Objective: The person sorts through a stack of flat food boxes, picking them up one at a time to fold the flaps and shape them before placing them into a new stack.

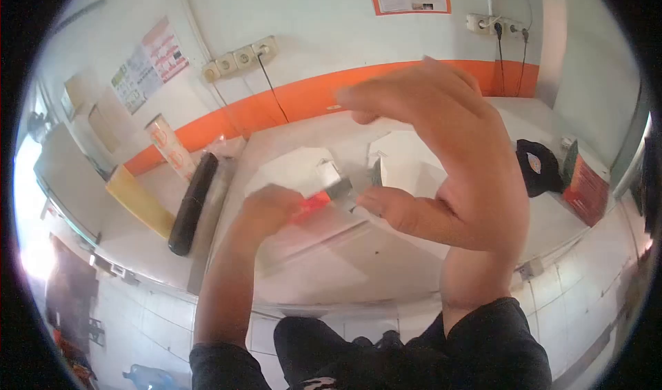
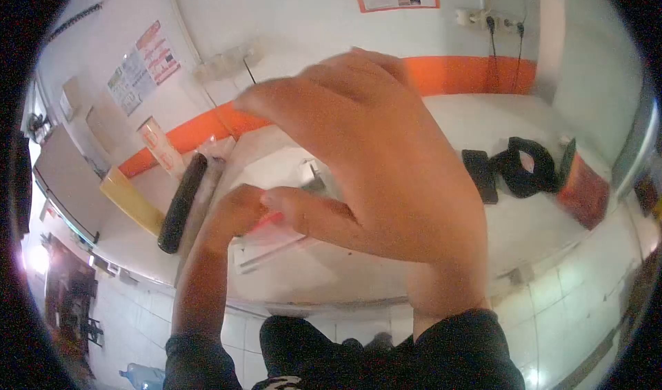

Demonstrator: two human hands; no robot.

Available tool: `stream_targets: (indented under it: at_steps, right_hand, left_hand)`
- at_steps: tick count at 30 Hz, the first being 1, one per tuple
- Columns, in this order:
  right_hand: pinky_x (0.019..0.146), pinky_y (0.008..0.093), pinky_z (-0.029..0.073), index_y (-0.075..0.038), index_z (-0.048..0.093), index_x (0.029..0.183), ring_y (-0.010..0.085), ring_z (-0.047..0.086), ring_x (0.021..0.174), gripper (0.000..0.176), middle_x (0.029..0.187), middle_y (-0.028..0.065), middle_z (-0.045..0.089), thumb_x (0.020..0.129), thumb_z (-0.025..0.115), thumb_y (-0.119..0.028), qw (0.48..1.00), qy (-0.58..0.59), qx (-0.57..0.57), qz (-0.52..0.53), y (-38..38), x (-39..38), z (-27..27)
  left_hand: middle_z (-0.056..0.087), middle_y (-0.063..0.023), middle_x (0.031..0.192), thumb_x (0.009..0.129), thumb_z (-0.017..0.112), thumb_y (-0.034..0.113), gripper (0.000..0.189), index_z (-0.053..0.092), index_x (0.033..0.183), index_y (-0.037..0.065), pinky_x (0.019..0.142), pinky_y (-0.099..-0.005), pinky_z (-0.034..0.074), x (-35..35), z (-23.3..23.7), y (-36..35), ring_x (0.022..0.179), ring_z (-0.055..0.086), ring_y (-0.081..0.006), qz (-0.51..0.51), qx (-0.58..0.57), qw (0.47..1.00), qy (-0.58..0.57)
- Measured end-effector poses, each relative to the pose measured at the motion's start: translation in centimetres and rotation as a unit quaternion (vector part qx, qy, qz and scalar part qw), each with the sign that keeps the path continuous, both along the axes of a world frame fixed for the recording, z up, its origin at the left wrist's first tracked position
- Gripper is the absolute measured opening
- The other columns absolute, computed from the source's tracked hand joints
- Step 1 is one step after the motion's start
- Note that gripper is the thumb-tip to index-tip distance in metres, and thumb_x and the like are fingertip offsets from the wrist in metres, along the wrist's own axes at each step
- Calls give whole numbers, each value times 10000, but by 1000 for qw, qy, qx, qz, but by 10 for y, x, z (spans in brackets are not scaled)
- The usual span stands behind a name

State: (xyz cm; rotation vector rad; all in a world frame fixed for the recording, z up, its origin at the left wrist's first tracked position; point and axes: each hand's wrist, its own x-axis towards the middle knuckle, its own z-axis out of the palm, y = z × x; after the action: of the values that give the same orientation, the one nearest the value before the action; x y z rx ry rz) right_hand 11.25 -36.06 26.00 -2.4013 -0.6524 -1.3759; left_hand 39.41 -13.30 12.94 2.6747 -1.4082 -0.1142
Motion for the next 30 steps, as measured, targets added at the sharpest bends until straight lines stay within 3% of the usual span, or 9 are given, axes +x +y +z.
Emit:
stream_targets:
  at_steps: [2,3,6,9,15,20,25,27,30]
  right_hand:
    - [1077,474,423,-34,675,1336,348,625,1210,645,1250,139,726,771,838,-300,999,-4,2,-46,-9,5,-5]
    - [1091,475,420,-31,674,1341,350,624,1227,642,1264,137,729,769,843,-269,996,1,-9,-89,-17,11,-8]
    - [1136,489,399,-51,672,1372,363,612,1284,632,1303,127,731,771,839,-157,984,-31,48,-170,-29,40,-28]
    - [1158,500,400,-89,697,1369,372,612,1316,603,1325,124,732,780,826,-77,974,-47,31,-221,-28,45,-21]
    - [1111,500,463,-111,708,1362,347,695,1191,489,1317,162,728,888,807,-176,968,109,3,-228,-32,28,-17]
    - [1113,484,462,-60,671,1405,374,649,1239,477,1383,183,676,993,753,-285,995,63,53,-61,-50,23,-32]
    - [1118,471,452,-14,633,1388,420,596,1299,571,1375,212,637,963,798,-357,992,42,69,-100,-62,44,-30]
    - [1124,472,443,-2,632,1356,420,604,1279,590,1325,218,644,936,822,-370,952,-104,173,-229,-53,64,-32]
    - [1121,475,444,-10,602,1346,291,637,1242,589,1320,151,646,919,862,-320,945,-240,119,-185,-49,63,-28]
  left_hand:
    - [782,-194,1066,1018,649,304,305,773,1129,48,892,-478,581,-3,36,7,894,738,-401,1,-110,980,-163]
    - [773,-186,1081,1019,615,215,272,764,1139,22,916,-475,565,-14,57,6,946,728,-376,53,-222,969,-94]
    - [760,-128,1009,995,618,152,178,761,1041,57,1012,-414,518,-76,127,-4,1066,699,-349,-46,-297,893,-336]
    - [745,-107,1014,950,675,108,161,757,1064,29,1132,-438,443,-108,149,-15,1117,689,-352,-147,-399,844,-328]
    - [600,-164,1452,800,812,49,782,495,1513,-6,1230,-472,369,-105,128,-66,1229,667,-346,-98,-674,698,-219]
    - [685,-139,1363,757,907,8,723,623,1421,26,1058,-425,525,-58,107,-33,1229,677,-256,-40,-462,871,-161]
    - [777,-107,1162,864,874,168,361,774,1203,93,1006,-424,540,-58,98,-29,1163,713,-250,-59,-468,879,71]
    - [776,-119,1145,923,802,202,304,770,1206,95,975,-440,549,-71,99,-29,1095,727,-282,49,-388,918,-57]
    - [770,-136,1120,951,729,243,337,746,1246,82,882,-473,563,-63,91,-48,1013,726,-323,19,-329,903,-274]
